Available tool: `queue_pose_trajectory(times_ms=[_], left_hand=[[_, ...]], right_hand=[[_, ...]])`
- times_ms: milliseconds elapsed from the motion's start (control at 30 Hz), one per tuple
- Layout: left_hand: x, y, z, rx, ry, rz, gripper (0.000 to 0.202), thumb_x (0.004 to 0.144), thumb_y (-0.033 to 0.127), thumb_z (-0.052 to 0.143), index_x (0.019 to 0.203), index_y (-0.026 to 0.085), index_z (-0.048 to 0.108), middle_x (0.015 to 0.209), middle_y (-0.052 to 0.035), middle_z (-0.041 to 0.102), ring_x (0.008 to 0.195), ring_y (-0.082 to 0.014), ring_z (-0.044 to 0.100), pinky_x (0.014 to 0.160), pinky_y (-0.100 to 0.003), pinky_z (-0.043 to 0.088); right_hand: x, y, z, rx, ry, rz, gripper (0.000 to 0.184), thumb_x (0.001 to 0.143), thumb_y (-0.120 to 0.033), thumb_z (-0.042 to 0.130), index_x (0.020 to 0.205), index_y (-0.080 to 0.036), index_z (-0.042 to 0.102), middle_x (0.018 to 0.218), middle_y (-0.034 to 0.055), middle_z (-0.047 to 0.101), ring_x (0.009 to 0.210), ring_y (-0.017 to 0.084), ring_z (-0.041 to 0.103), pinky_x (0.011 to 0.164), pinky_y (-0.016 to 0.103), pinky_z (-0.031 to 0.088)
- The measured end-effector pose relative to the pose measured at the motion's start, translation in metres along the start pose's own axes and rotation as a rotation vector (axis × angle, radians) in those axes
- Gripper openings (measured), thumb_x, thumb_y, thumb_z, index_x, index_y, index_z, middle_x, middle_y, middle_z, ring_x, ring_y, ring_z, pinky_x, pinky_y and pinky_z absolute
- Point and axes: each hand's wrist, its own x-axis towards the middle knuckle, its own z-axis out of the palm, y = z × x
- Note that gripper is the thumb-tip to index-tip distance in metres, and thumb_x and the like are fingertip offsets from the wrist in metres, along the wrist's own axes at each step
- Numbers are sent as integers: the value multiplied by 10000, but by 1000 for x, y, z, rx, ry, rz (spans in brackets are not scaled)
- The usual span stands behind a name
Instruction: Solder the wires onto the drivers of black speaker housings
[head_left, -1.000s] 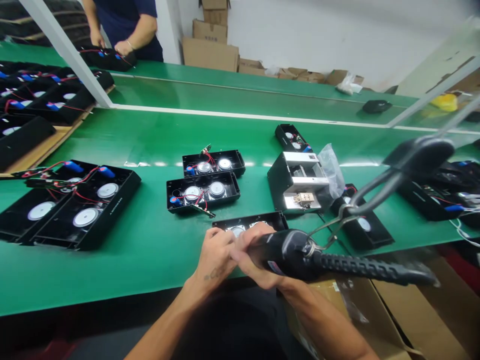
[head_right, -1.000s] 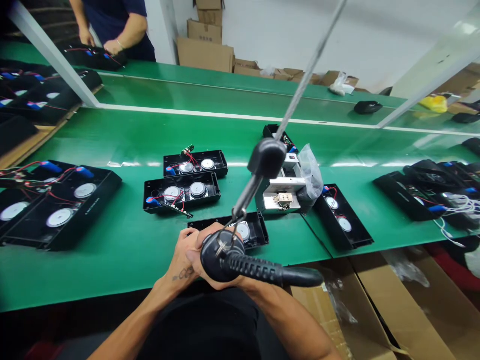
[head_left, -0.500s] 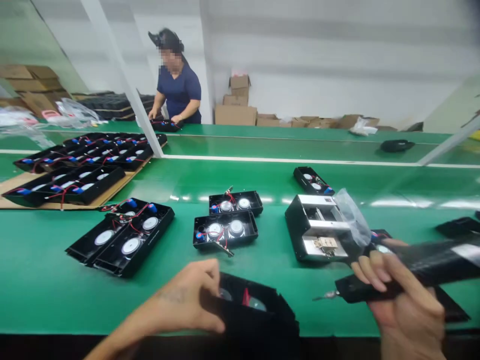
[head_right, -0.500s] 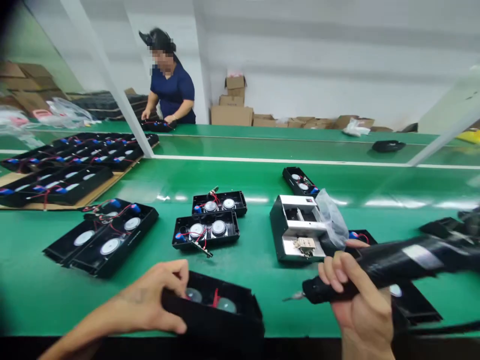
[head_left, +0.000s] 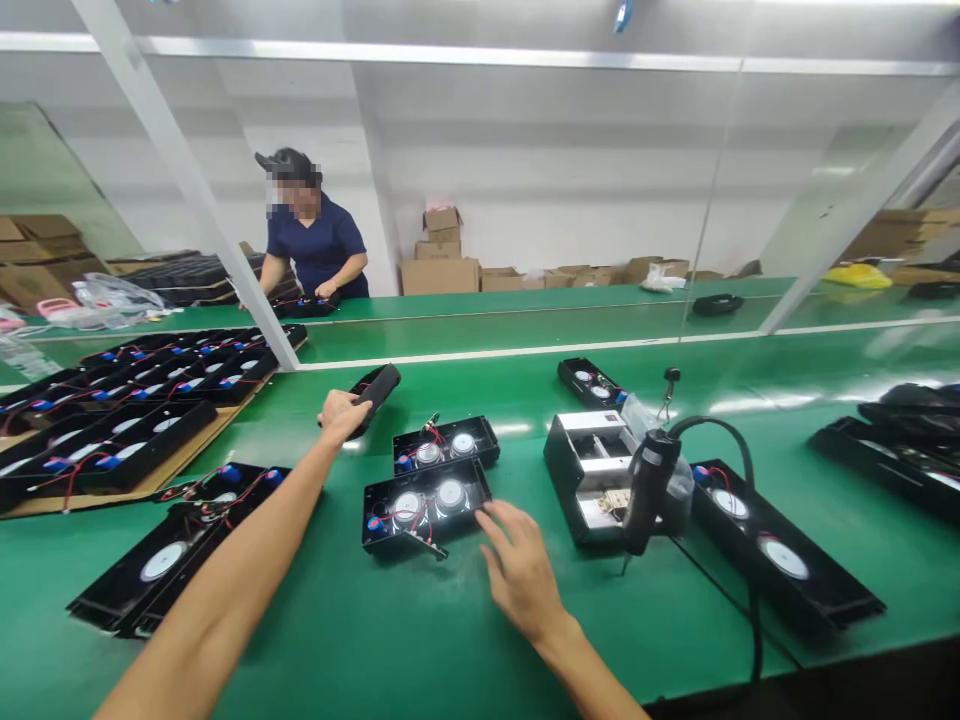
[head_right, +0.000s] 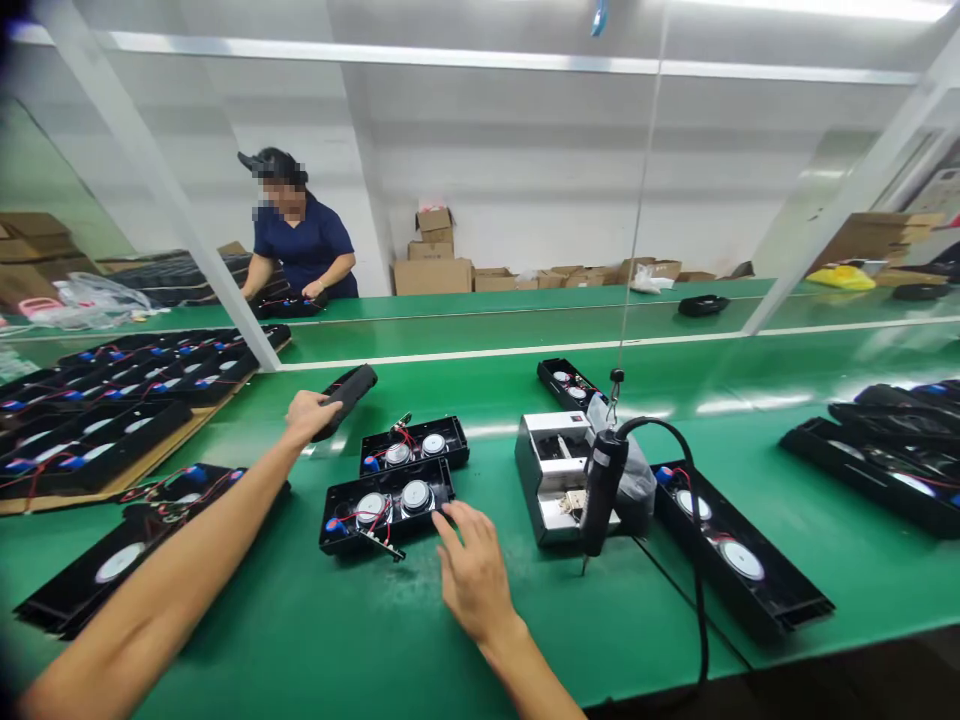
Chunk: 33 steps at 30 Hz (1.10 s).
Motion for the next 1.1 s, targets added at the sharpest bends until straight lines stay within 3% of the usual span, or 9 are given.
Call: queue_pose_trajectory(times_ms=[167, 300, 400, 500, 600, 700, 800, 967, 1100], left_hand=[[-3, 12, 35, 0, 30, -242, 464, 925, 598, 582, 917, 162, 740, 1130, -168, 693, 1048, -365, 702, 902, -574, 534], [-25, 28, 8, -156, 10, -396, 441, 910, 586, 633, 1090, 197, 742, 1236, -141, 704, 1175, -367, 673, 1060, -589, 519], [-73, 57, -24, -257, -71, -327, 405, 945, 553, 636, 1161, 224, 736, 1193, -74, 747, 1144, -289, 701, 1094, -492, 542], [-137, 95, -46, -354, -256, -98, 319, 961, 502, 682, 1186, 283, 737, 1226, -44, 749, 1168, -254, 711, 1094, -454, 565], [-187, 125, -44, -397, -397, 12, 356, 984, 437, 681, 1327, 339, 681, 1350, -46, 713, 1329, -262, 647, 1123, -461, 564], [-206, 141, -20, -410, -436, -9, 427, 991, 403, 670, 1409, 331, 622, 1540, -76, 587, 1515, -311, 476, 1178, -542, 514], [-202, 150, 6, -415, -424, -27, 252, 1002, 366, 639, 1226, 290, 723, 1567, -77, 555, 1560, -347, 387, 1187, -609, 480], [-203, 163, 16, -425, -326, -53, 274, 1015, 319, 616, 782, 247, 739, 1235, -55, 724, 1320, -294, 542, 1133, -568, 509], [-220, 175, 9, -446, -267, -176, 209, 1016, 337, 626, 853, 252, 727, 1117, -48, 736, 1229, -268, 589, 1088, -513, 538]], right_hand=[[52, 10, 29, -33, -367, -98, 331, 920, 2, 566, 1113, -193, 751, 1060, 87, 786, 994, 233, 714, 1101, 497, 485], [35, 23, 3, 7, -430, -108, 292, 943, -8, 567, 1046, -208, 753, 1013, 62, 789, 905, 196, 699, 995, 447, 490], [7, 35, -35, 45, -435, -121, 288, 972, -30, 550, 1085, -216, 740, 975, 58, 775, 872, 193, 686, 959, 442, 499], [-30, 40, -71, 90, -296, 16, 301, 1001, -71, 524, 1141, -240, 729, 1090, 87, 759, 984, 219, 698, 952, 433, 537], [-69, 25, -81, 199, -71, 414, 189, 974, -157, 600, 1101, -240, 713, 1118, 105, 742, 1028, 243, 723, 925, 424, 591], [-93, -11, -58, 599, -110, 871, 418, 817, -191, 767, 1214, -241, 647, 1131, 97, 762, 1001, 255, 765, 877, 409, 638], [-86, -52, -22, 1099, -50, 1126, 670, 662, -249, 897, 1261, -240, 599, 1273, 115, 744, 1127, 280, 756, 939, 404, 633], [-40, -72, -2, 1082, 378, 1215, 388, 758, -388, 875, 1038, -202, 680, 943, 34, 770, 834, 175, 736, 796, 303, 609], [-7, -43, -23, 910, 284, 965, 282, 830, -347, 827, 1057, -203, 740, 995, 55, 796, 916, 203, 746, 844, 330, 606]])
